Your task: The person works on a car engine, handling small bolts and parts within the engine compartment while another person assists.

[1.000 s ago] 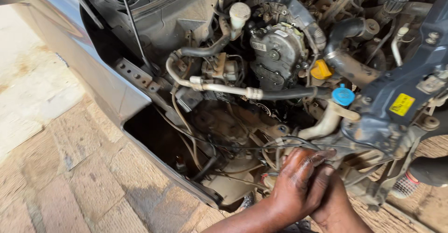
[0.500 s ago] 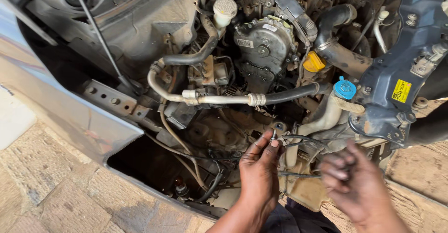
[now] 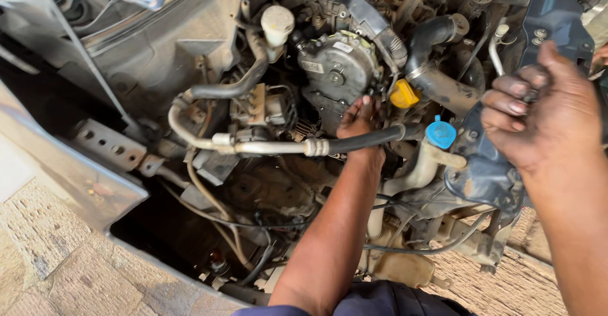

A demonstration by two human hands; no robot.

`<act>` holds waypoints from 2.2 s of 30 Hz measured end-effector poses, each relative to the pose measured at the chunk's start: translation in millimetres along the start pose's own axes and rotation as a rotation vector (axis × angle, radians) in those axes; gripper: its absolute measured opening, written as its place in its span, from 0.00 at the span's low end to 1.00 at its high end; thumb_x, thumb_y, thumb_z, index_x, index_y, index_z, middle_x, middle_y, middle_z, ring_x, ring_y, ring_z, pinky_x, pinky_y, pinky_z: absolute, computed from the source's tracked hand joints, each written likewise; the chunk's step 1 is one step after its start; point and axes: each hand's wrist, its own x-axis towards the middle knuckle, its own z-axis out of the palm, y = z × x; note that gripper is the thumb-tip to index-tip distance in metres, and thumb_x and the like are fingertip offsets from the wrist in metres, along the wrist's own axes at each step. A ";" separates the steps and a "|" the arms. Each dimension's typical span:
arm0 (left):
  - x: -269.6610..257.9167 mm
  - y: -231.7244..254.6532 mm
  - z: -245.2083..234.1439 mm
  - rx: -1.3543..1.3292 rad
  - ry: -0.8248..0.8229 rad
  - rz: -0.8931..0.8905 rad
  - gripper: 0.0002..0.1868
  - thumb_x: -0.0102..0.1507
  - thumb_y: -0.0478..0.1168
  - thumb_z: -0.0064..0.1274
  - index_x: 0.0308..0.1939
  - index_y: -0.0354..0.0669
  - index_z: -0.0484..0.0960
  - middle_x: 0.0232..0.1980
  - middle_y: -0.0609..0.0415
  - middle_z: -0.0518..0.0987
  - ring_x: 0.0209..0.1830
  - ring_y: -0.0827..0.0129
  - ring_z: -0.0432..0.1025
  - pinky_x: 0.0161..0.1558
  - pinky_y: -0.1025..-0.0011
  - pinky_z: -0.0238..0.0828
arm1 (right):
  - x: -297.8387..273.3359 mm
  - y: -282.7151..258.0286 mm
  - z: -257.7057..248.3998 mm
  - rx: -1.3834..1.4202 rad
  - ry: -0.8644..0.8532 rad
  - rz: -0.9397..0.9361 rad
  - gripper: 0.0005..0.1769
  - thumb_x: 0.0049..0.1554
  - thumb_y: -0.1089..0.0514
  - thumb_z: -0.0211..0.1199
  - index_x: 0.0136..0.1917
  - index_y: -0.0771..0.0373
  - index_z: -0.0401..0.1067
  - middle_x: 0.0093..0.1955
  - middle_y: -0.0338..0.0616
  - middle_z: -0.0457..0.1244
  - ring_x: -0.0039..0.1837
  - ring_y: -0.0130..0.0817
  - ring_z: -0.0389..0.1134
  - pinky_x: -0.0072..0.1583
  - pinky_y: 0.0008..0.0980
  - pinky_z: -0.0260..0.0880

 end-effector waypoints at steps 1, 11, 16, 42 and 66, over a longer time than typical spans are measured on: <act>10.2 -6.4 6.1 -0.029 0.027 0.009 0.10 0.64 0.33 0.61 0.45 0.33 0.78 0.38 0.49 0.82 0.34 0.66 0.78 0.37 0.70 0.78 | 7.4 1.1 0.2 -0.021 0.067 0.001 0.30 0.68 0.39 0.65 0.30 0.48 0.57 0.32 0.29 0.52 0.32 0.20 0.51 0.32 0.20 0.45; 49.2 -34.0 15.3 -0.043 -0.030 0.102 0.12 0.64 0.34 0.60 0.47 0.29 0.77 0.40 0.44 0.82 0.36 0.64 0.79 0.38 0.71 0.80 | 44.4 19.8 -13.1 -0.024 0.126 0.123 0.29 0.65 0.40 0.65 0.29 0.49 0.57 0.30 0.32 0.53 0.31 0.21 0.52 0.28 0.18 0.43; 39.3 -34.1 20.0 -0.052 -0.008 0.119 0.12 0.64 0.35 0.60 0.46 0.29 0.78 0.38 0.46 0.82 0.33 0.68 0.77 0.35 0.73 0.78 | 43.8 18.2 -10.9 -0.011 0.052 0.158 0.29 0.65 0.39 0.63 0.29 0.50 0.58 0.31 0.33 0.52 0.32 0.22 0.52 0.29 0.18 0.44; 57.9 -35.8 25.9 0.164 0.083 0.154 0.14 0.61 0.42 0.67 0.34 0.31 0.85 0.32 0.51 0.82 0.30 0.70 0.72 0.37 0.71 0.70 | 40.1 19.3 -6.6 -0.047 0.157 0.126 0.27 0.64 0.39 0.61 0.31 0.51 0.57 0.31 0.34 0.51 0.30 0.21 0.50 0.28 0.18 0.42; 66.2 -38.9 20.7 0.077 0.007 0.083 0.10 0.63 0.38 0.64 0.40 0.31 0.85 0.32 0.53 0.81 0.28 0.74 0.70 0.33 0.75 0.65 | 41.6 13.4 -0.4 -0.049 0.181 0.133 0.24 0.63 0.39 0.61 0.33 0.52 0.58 0.31 0.34 0.52 0.29 0.21 0.51 0.27 0.17 0.42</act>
